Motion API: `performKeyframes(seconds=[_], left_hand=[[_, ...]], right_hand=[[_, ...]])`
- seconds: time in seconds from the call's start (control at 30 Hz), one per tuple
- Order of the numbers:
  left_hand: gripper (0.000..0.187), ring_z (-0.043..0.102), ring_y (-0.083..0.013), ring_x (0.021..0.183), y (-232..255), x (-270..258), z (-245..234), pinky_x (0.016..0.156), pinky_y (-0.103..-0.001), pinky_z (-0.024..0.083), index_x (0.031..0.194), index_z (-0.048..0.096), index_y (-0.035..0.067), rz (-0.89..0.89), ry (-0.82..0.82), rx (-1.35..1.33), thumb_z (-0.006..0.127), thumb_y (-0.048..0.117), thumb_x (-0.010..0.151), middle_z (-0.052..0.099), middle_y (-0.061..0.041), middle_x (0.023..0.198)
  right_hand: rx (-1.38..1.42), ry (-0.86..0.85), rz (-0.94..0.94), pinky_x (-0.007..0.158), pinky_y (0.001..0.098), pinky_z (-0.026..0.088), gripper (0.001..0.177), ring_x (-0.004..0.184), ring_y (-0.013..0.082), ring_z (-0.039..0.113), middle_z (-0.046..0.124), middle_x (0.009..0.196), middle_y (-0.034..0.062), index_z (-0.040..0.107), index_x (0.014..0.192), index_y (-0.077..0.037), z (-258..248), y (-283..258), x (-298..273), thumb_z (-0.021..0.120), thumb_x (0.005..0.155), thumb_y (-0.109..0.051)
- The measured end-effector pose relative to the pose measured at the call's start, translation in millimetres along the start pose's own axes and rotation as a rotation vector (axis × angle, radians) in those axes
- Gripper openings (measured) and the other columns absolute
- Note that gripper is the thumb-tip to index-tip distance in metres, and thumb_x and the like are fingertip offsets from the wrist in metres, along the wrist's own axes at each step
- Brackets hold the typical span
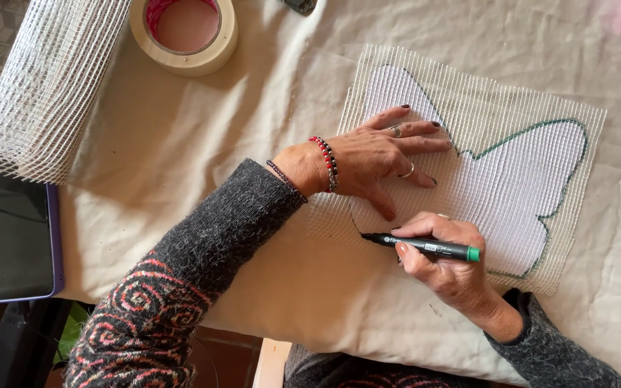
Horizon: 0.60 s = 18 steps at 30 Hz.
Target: Cutting a piece of mesh and tracing a butterfly pattern onto it using a marker.
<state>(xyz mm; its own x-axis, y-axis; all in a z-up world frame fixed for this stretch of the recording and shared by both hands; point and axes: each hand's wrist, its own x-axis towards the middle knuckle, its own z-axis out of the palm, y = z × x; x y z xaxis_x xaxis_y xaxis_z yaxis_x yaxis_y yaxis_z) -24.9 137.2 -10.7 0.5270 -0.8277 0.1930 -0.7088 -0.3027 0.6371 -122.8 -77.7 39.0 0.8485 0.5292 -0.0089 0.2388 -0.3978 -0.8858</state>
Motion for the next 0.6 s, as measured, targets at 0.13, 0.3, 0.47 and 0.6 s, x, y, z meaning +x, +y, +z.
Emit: performKeyframes(seconds=[0.13, 0.3, 0.47, 0.6], left_hand=[[0.069, 0.02, -0.0263, 0.154, 0.0, 0.0, -2.0, 0.125, -0.056, 0.002, 0.125, 0.074, 0.031, -0.003, 0.001, -0.022, 0.088, 0.044, 0.059, 0.036, -0.004, 0.162], [0.069, 0.021, -0.0279, 0.154, 0.0, -0.5, -2.0, 0.124, -0.056, 0.003, 0.126, 0.074, 0.029, 0.012, 0.007, -0.021, 0.088, 0.043, 0.059, 0.036, -0.005, 0.162], [0.069, 0.021, -0.028, 0.154, 1.5, -1.6, -3.3, 0.125, -0.056, 0.004, 0.126, 0.075, 0.03, 0.008, 0.006, -0.034, 0.088, 0.043, 0.06, 0.036, -0.005, 0.162], [0.069, 0.021, -0.0288, 0.154, -0.5, -2.0, -3.1, 0.124, -0.056, 0.004, 0.127, 0.074, 0.028, 0.026, 0.017, -0.032, 0.088, 0.043, 0.061, 0.036, -0.006, 0.162]], right_hand=[[0.018, 0.003, 0.014, 0.054, 0.0219, 0.053, 0.009, 0.06, 0.008, 0.067, 0.07, 0.076, 0.0044, 0.068, 0.092, 0.001, -3.7, 3.2, -4.0, 0.068, 0.086, -0.006], [0.021, 0.009, 0.027, 0.056, 0.022, 0.053, 0.009, 0.062, 0.0082, 0.066, 0.071, 0.078, 0.0044, 0.068, 0.092, 0.001, -7.3, 3.7, -9.6, 0.069, 0.087, -0.006], [0.026, 0.019, 0.049, 0.057, 0.022, 0.053, 0.009, 0.063, 0.0084, 0.066, 0.071, 0.078, 0.0046, 0.068, 0.093, 0.001, -12.5, 6.3, -14.3, 0.069, 0.087, -0.006], [0.017, 0.027, 0.071, 0.056, 0.0215, 0.053, 0.009, 0.062, 0.0078, 0.066, 0.071, 0.078, 0.0043, 0.069, 0.091, 0.001, -17.0, 9.4, -18.3, 0.068, 0.087, -0.007]])
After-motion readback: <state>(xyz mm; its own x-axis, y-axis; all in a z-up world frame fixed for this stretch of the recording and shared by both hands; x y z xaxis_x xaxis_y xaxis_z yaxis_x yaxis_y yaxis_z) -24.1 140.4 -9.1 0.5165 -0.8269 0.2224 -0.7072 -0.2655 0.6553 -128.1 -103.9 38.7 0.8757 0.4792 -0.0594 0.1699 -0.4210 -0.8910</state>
